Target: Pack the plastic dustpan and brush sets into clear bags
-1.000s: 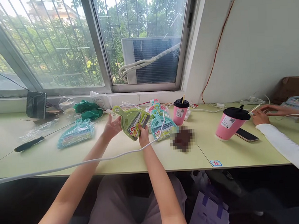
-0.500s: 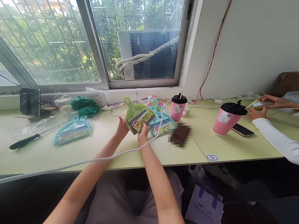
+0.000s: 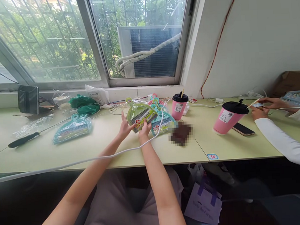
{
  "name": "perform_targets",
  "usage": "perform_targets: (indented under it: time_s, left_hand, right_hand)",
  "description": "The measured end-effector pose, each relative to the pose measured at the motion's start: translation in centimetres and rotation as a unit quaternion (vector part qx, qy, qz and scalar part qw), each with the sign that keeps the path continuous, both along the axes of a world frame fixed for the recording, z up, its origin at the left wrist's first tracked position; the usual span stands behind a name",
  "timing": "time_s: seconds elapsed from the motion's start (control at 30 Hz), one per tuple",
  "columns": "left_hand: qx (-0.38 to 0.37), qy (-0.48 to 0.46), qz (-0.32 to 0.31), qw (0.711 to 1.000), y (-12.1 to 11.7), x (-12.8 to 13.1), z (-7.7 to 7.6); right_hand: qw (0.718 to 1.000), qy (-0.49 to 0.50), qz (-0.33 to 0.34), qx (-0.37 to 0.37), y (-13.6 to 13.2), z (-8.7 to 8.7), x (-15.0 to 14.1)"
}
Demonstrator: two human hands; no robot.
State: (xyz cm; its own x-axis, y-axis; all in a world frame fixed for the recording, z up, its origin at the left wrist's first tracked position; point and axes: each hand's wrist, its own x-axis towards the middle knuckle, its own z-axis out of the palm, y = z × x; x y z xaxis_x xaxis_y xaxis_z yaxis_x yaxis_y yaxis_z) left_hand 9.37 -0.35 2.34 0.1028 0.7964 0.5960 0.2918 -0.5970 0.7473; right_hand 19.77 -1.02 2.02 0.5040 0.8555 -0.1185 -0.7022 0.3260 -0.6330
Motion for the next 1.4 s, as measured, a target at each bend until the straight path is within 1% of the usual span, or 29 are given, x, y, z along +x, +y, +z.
perform_targets:
  time_s: [0.07,0.13,0.2,0.23,0.3,0.37,0.43,0.53,0.63,0.73,0.8,0.87,0.93,1.0,1.07,1.13,1.2,1.23,1.3,1.33,1.37,1.4]
  left_hand:
    - [0.048,0.06,0.099,0.992,-0.8,0.1,0.2]
    - [0.102,0.136,0.186,0.968,-1.7,0.4,0.7]
    - [0.143,0.221,0.238,0.935,-2.4,0.7,1.5]
    - [0.157,0.26,0.246,0.92,-2.6,0.8,2.0]
    - [0.17,0.32,0.228,0.904,-2.5,1.3,2.7]
    - [0.169,0.337,0.186,0.907,-2.0,1.8,3.2]
    - [0.164,0.298,0.143,0.929,-1.3,2.5,3.4]
    - [0.155,0.198,0.074,0.965,-0.4,3.8,3.5]
    - [0.134,0.148,0.037,0.979,-0.5,5.0,3.5]
    - [0.12,0.143,0.052,0.981,-1.6,5.4,3.3]
    - [0.104,0.159,0.077,0.979,-2.4,5.0,3.0]
    - [0.069,0.194,0.116,0.972,-3.1,4.3,2.8]
    - [0.023,0.251,0.161,0.954,-3.7,3.7,2.6]
    - [-0.009,0.318,0.19,0.929,-4.1,3.3,2.4]
    - [-0.012,0.369,0.191,0.91,-4.4,3.1,2.3]
    - [0.011,0.38,0.175,0.908,-4.7,3.0,2.2]
    - [0.035,0.343,0.171,0.923,-4.8,2.9,2.1]
    - [0.043,0.302,0.178,0.936,-4.8,2.7,1.9]
    - [0.041,0.173,0.205,0.963,-4.4,2.5,1.6]
    - [0.021,0.094,0.21,0.973,-4.1,2.3,1.4]
    - [-0.02,0.02,0.198,0.98,-3.8,2.2,1.3]
    - [-0.078,-0.043,0.162,0.983,-3.5,2.1,1.1]
  right_hand:
    - [1.0,-0.016,-0.004,0.0,0.0,-0.2,0.0]
    - [1.0,-0.02,-0.01,-0.005,0.0,-0.3,-0.1]
    - [1.0,-0.021,-0.018,-0.001,0.0,-0.3,-0.3]
    - [0.999,-0.024,-0.022,0.005,0.0,-0.3,-0.3]
    - [0.999,-0.037,-0.024,0.019,-0.1,-0.2,-0.4]
    - [0.998,-0.048,-0.025,0.026,-0.1,-0.1,-0.5]
    - [0.998,-0.052,-0.025,0.024,-0.1,-0.2,-0.6]
    - [0.997,-0.071,-0.028,0.029,0.2,-0.5,-0.6]
    - [0.994,-0.1,-0.041,0.034,0.6,-0.8,-0.3]
    - [0.993,-0.1,-0.056,0.009,0.8,-0.9,-0.1]
    - [0.994,-0.087,-0.072,-0.011,0.6,-0.7,0.1]
    - [0.994,-0.069,-0.087,-0.021,0.3,-0.5,0.1]
    - [0.994,-0.052,-0.092,-0.023,0.1,-0.3,0.2]
    - [0.995,-0.04,-0.09,-0.026,0.0,-0.2,0.3]
    - [0.995,-0.038,-0.086,-0.029,0.2,-0.2,0.4]
    - [0.996,-0.034,-0.082,-0.032,0.3,-0.2,0.5]
    - [0.997,-0.019,-0.074,-0.025,0.4,-0.2,0.6]
    - [0.997,-0.008,-0.071,-0.016,0.4,-0.2,0.7]
    - [0.997,0.016,-0.07,0.006,0.2,-0.1,0.7]
    - [0.997,0.026,-0.071,0.015,0.1,0.0,0.7]
    - [0.997,0.032,-0.07,0.021,0.0,0.1,0.6]
    - [0.997,0.035,-0.065,0.024,-0.1,0.2,0.5]
